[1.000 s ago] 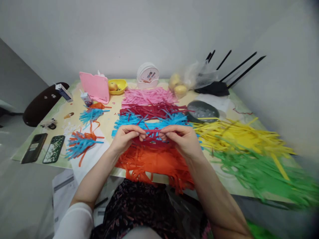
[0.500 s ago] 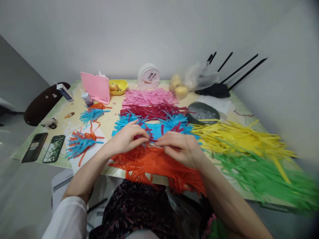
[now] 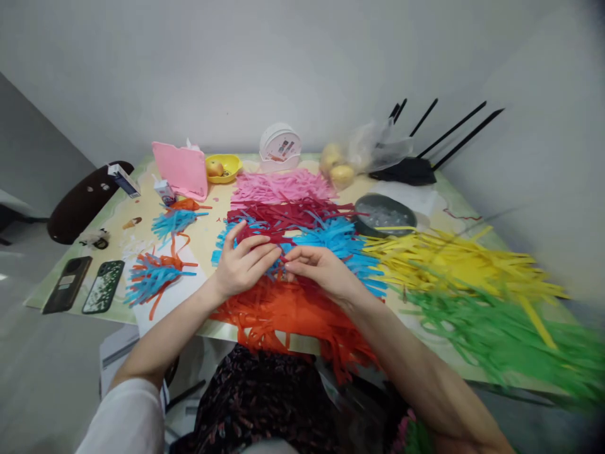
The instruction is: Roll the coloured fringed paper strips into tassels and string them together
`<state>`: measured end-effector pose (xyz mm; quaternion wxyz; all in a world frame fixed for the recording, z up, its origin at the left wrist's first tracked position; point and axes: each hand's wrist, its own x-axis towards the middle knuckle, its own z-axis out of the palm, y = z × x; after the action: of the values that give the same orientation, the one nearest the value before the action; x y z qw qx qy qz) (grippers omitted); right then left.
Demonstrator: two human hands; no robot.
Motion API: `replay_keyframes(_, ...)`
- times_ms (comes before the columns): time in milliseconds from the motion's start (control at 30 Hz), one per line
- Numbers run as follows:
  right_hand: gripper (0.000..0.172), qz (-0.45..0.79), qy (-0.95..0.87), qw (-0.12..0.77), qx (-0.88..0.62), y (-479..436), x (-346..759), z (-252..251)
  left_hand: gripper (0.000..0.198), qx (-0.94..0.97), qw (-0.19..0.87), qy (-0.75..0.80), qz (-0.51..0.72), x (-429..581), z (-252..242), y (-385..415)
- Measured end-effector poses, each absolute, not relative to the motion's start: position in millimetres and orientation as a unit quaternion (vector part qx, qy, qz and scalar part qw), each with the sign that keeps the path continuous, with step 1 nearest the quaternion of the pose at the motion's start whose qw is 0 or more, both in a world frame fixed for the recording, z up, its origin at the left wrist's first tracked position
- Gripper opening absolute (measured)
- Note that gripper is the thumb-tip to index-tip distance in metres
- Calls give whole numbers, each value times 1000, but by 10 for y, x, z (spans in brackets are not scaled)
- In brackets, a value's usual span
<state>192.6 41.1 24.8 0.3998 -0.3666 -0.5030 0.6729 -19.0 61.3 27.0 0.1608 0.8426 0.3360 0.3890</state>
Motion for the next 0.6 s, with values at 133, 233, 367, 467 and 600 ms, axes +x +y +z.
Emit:
replay_keyframes(133, 33, 669, -465, 456, -358, 363, 1871, 229, 12, 827, 107, 360, 419, -73, 121, 637)
replay_keyframes(233, 32, 631, -482, 498, -349, 386, 1884, 255, 12, 780, 133, 366, 490, 132, 91, 601)
replay_keyframes(367, 30, 552, -541, 520, -362, 473, 1942, 272, 17, 678, 304, 388, 546, 360, 92, 576)
replay_keyframes(467, 26, 493, -570, 539, -376, 499, 1945, 237, 21, 630, 415, 373, 540, 439, 88, 608)
replay_keyframes(600, 15, 386, -639, 528, -406, 571, 1990, 207, 19, 581, 445, 403, 549, 499, 82, 712)
